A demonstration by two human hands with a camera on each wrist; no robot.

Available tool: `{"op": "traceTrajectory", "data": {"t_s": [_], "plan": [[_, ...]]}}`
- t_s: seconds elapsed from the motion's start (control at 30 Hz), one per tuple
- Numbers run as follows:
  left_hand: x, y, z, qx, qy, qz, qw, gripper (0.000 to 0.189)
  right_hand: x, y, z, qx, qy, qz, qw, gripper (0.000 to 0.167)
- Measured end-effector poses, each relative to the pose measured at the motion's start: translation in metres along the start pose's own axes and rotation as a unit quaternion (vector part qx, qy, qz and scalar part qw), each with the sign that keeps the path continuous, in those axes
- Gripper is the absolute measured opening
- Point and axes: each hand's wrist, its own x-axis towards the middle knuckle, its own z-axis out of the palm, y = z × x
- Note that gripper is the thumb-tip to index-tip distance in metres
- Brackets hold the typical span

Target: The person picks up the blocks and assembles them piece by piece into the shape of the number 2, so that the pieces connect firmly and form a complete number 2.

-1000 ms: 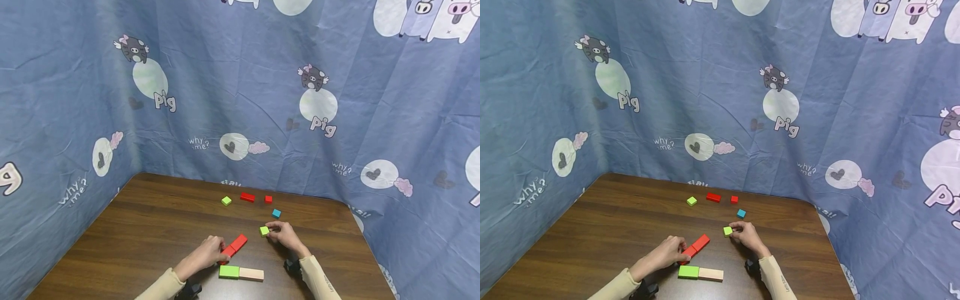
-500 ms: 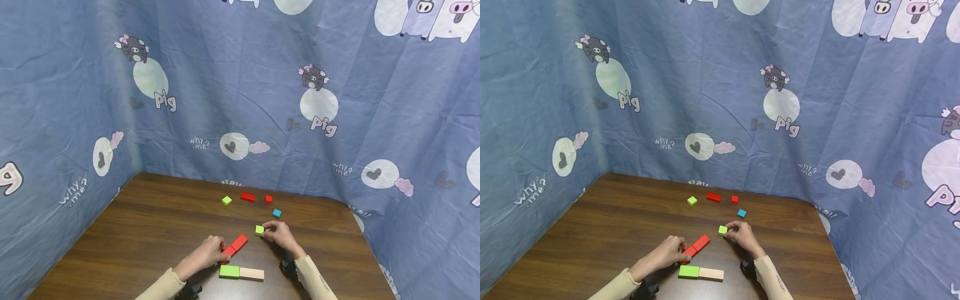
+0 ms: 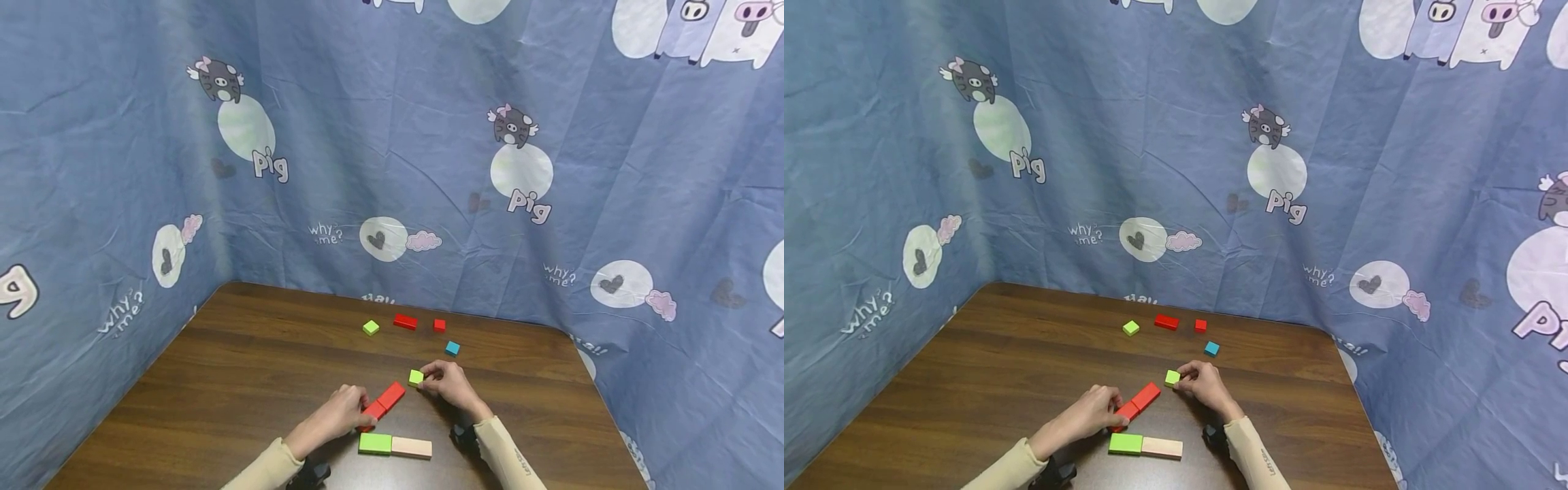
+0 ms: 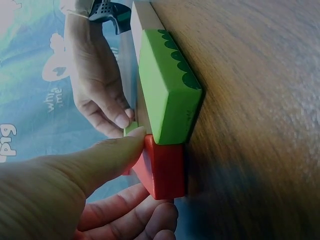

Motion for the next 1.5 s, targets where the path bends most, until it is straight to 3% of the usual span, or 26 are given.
{"op": "traceTrajectory", "data": {"t_s": [0.4,0.87,1.5], "plan": [[0.000,-0.001,0.001,0.005,0.005,0.004,1.0000,0.027,-0.001,0.002,0.000,0.016,-0.008,-0.001,0.9998,0.028],[0.000,-0.003,0.002,-0.001,0.011,0.006,0.9999,0.027,0.003,0.001,0.007,-0.009,-0.016,-0.026,0.9995,0.025],[0.001,-0.002,0.001,0.008,0.006,0.001,0.9999,0.027,0.002,-0.005,0.011,-0.018,-0.039,-0.029,0.9987,0.026]]}}
